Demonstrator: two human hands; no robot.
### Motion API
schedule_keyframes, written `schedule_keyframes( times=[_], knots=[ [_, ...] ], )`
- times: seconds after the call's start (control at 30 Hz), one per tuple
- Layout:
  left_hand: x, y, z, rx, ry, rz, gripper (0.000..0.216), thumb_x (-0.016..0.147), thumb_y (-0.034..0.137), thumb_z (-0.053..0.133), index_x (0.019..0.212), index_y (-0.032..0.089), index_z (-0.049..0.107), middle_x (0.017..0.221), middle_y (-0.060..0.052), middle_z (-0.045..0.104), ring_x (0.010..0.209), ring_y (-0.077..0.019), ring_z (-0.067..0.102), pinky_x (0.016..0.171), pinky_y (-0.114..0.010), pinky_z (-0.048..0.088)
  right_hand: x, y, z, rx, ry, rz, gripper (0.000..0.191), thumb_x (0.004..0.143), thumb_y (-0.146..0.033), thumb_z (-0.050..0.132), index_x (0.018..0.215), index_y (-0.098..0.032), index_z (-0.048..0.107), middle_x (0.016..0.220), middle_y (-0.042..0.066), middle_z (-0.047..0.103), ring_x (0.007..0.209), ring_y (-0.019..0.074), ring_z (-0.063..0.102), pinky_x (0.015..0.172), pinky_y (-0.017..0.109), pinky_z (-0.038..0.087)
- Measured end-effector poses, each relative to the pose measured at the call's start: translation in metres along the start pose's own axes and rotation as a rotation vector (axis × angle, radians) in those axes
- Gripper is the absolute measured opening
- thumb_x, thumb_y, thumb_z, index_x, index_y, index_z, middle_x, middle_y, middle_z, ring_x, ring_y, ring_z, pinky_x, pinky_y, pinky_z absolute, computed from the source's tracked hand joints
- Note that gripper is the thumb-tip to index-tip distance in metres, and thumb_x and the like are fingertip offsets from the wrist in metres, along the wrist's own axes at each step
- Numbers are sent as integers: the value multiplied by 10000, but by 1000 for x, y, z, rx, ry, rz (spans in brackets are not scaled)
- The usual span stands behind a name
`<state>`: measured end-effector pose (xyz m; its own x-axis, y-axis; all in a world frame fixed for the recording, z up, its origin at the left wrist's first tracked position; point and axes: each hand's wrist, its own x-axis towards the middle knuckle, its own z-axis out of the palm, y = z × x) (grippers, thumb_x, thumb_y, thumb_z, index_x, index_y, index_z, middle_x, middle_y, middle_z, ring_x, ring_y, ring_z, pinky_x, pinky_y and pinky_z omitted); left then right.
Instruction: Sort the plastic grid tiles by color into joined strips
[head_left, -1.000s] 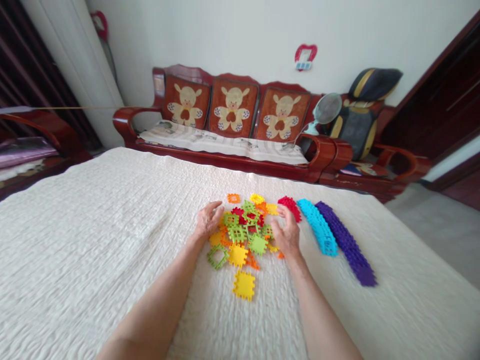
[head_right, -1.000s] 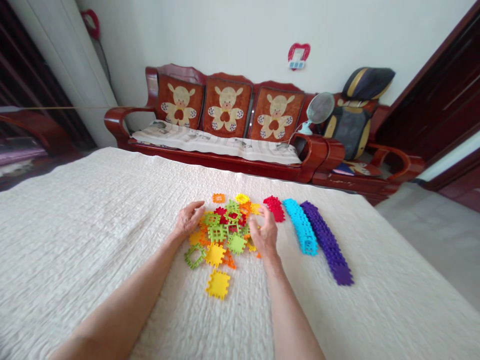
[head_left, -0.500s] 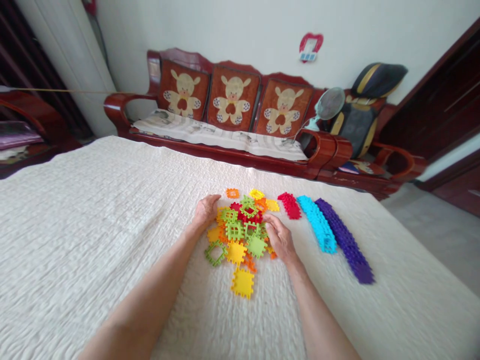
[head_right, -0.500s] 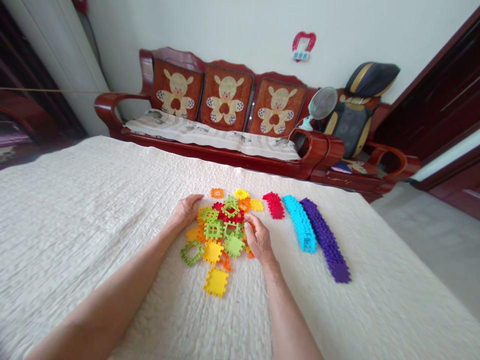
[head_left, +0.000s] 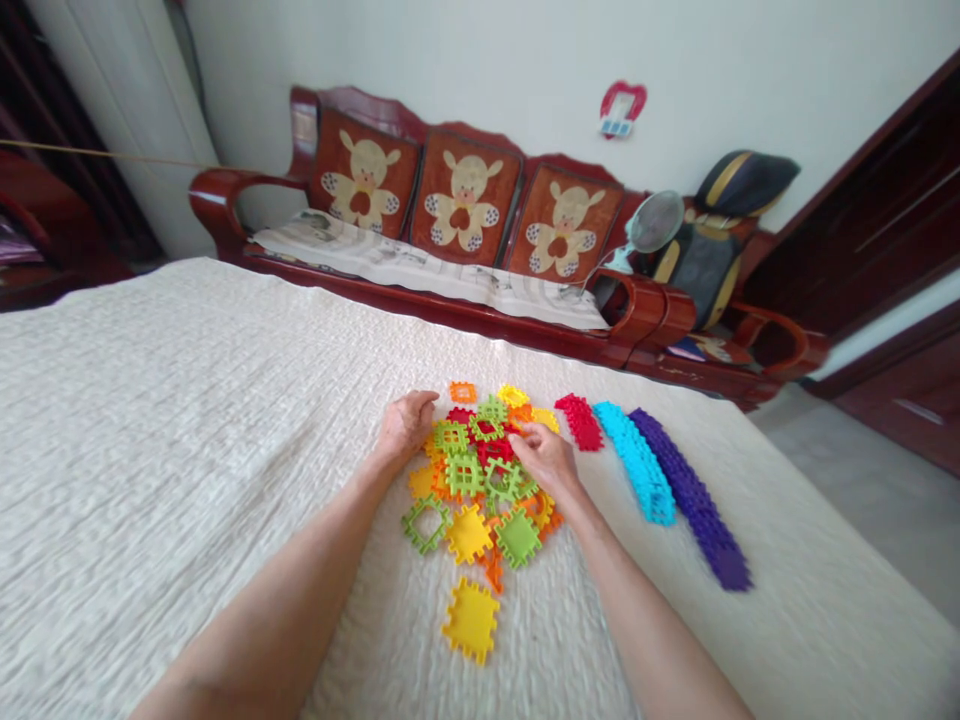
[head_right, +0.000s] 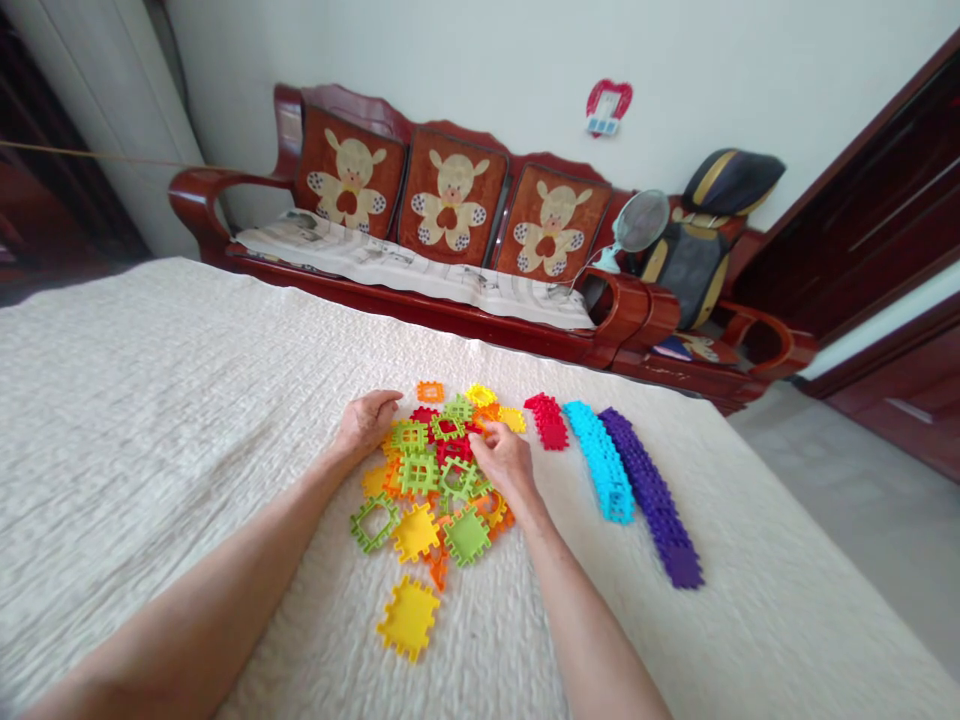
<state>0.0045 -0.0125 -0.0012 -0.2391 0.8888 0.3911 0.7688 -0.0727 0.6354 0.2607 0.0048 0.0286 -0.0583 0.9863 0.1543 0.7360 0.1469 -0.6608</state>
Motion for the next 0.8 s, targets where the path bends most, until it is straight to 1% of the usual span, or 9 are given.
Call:
schedule_keyframes(
  times=[0.1,0.2,0.27,0.37,0.47,0.57,0.67,0.73,0.8],
  knots=[
    [0,0,1,6,5,-3,347,862,218,438,1051,197,728,1072,-56,735,993,-205,674,937,-314,513,5,-3,7,-13,-3,23,348,686,-428,665,963,-224,719,685,8,701,695,222,675,702,354,517],
    [0,-1,1,-2,6,7,350,859,218,432,1042,195,730,1072,-61,734,996,-211,673,938,-322,513,9,-1,11,118,-37,77,339,635,-340,684,946,-211,721,682,0,703,652,200,662,615,310,501],
    [0,-1,0,-10,4,18,353,857,224,429,1041,197,729,1067,-61,735,988,-208,674,935,-321,514,9,0,9,254,-61,114,393,628,-349,688,982,-179,708,695,1,700,628,181,643,576,285,483],
    [-1,-2,0,-12,10,32,362,858,237,419,1045,197,726,1046,-58,738,964,-199,678,924,-311,516,3,-1,-2,443,-69,76,395,661,-417,669,953,-152,694,716,8,687,609,151,603,538,252,457],
    [-1,-2,0,0,21,30,369,856,250,408,1038,207,726,1020,-46,743,949,-191,680,909,-302,518,-7,7,-21,504,-64,25,367,711,-457,645,915,-155,680,724,16,672,599,141,579,504,233,443],
    [-1,-2,0,7,22,26,377,845,256,402,1027,207,729,993,-42,748,931,-190,683,893,-296,523,-19,30,-40,419,50,-40,366,765,-459,614,978,-164,651,816,40,688,695,169,619,583,268,501],
    [0,-3,0,11,17,29,381,837,267,401,1020,204,729,1000,-45,748,946,-194,682,891,-293,521,-30,61,-55,194,213,-212,242,786,-355,582,959,-195,638,937,61,687,839,202,636,716,328,535],
    [0,-4,-1,13,12,30,382,836,281,403,1018,198,729,1017,-51,746,950,-199,683,889,-293,520,-36,77,-61,65,240,-326,172,778,-258,545,915,-212,638,955,65,678,895,215,633,766,356,536],
    [1,-3,-3,17,3,23,384,834,291,404,1014,194,729,1031,-56,744,950,-207,685,890,-299,521,-39,87,-64,-3,224,-389,202,752,-170,500,889,-222,639,945,64,677,931,223,633,824,388,532]
  ],
)
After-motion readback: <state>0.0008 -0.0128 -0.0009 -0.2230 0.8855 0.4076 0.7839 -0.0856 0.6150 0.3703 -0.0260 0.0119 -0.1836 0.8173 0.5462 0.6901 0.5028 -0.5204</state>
